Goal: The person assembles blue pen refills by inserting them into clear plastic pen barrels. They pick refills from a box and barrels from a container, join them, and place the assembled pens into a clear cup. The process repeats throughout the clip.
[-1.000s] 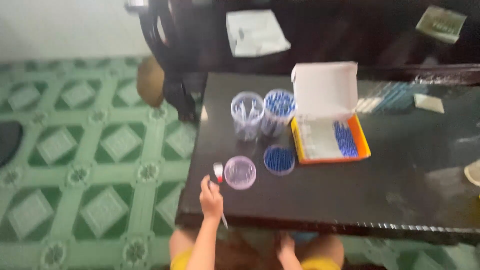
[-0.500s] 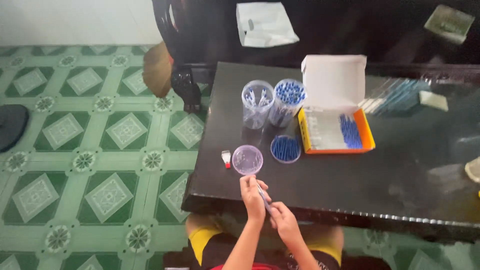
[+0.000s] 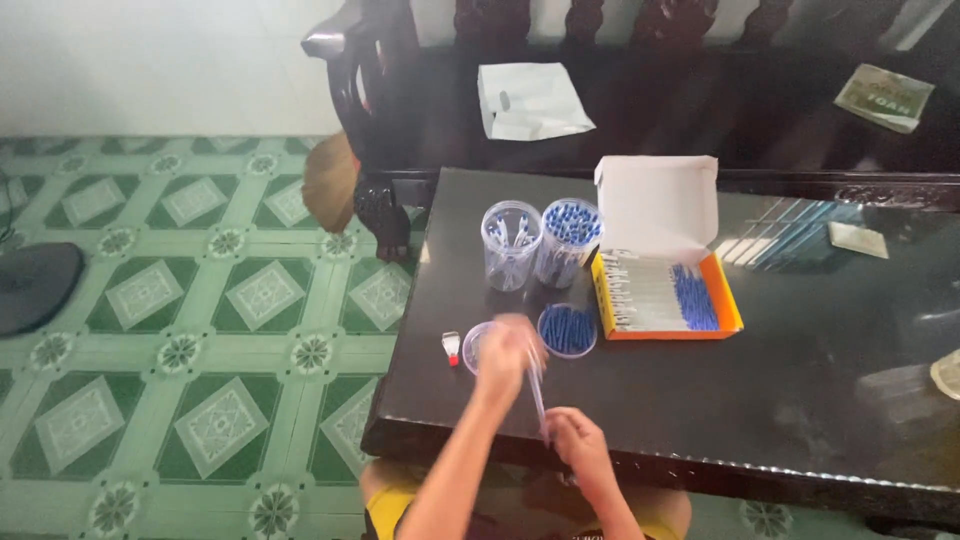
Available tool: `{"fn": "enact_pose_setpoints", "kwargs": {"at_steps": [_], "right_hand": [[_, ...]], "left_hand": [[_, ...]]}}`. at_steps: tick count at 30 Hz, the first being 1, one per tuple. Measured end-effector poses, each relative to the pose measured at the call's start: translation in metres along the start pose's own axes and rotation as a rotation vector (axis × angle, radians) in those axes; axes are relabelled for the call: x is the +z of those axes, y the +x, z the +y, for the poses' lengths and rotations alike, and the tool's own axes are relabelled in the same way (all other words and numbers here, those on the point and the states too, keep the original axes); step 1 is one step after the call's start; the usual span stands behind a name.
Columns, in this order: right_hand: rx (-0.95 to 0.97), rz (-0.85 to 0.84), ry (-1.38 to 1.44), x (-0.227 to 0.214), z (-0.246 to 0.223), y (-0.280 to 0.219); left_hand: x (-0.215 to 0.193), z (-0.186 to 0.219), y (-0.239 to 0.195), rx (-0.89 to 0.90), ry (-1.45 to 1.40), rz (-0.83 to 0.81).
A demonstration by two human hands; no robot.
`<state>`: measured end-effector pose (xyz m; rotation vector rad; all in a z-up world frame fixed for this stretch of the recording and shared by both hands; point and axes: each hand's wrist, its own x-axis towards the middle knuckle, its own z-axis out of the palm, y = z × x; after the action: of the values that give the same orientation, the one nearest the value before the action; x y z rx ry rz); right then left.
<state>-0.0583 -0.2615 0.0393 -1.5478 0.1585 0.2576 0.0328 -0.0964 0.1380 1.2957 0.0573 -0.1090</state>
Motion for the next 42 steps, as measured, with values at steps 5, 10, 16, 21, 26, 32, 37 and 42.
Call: {"fn": "enact_pose_setpoints", "kwargs": {"at_steps": [5, 10, 16, 21, 26, 32, 37, 42], "right_hand": [[0.176, 0.436, 0.347, -0.058, 0.057, -0.017], [0.139, 0.568, -0.380, -0.103, 0.130, -0.078], [0.489, 0.672, -0.061, -0.125, 0.130, -0.064], [0.471, 0.808, -0.026, -0.106, 0.102, -0.054], [0.437, 0.846, -0.075, -0.089, 0.070, -0.064], [-0.139, 0.650, -0.324, -0.062, -0.121, 0.017], [-0.654, 0.398, -0.893, -0.067, -0.171, 0.188], [-0.149, 0.255, -1.235, -0.050, -0.183, 0.256]], "left_hand": [[-0.028, 0.083, 0.141, 0.814, 0.419, 0.710], [-0.040, 0.085, 0.203, 0.627, 0.659, 0.433], [-0.039, 0.040, 0.201, 0.368, 0.986, 0.495], [-0.032, 0.041, 0.187, -0.132, 0.666, 0.364], [-0.036, 0.039, 0.191, -0.125, 0.968, 0.340], [-0.056, 0.047, 0.178, -0.074, 1.165, 0.203], [-0.078, 0.027, 0.165, 0.132, 1.192, 0.186], [-0.087, 0.028, 0.152, 0.072, 1.218, 0.172]]}}
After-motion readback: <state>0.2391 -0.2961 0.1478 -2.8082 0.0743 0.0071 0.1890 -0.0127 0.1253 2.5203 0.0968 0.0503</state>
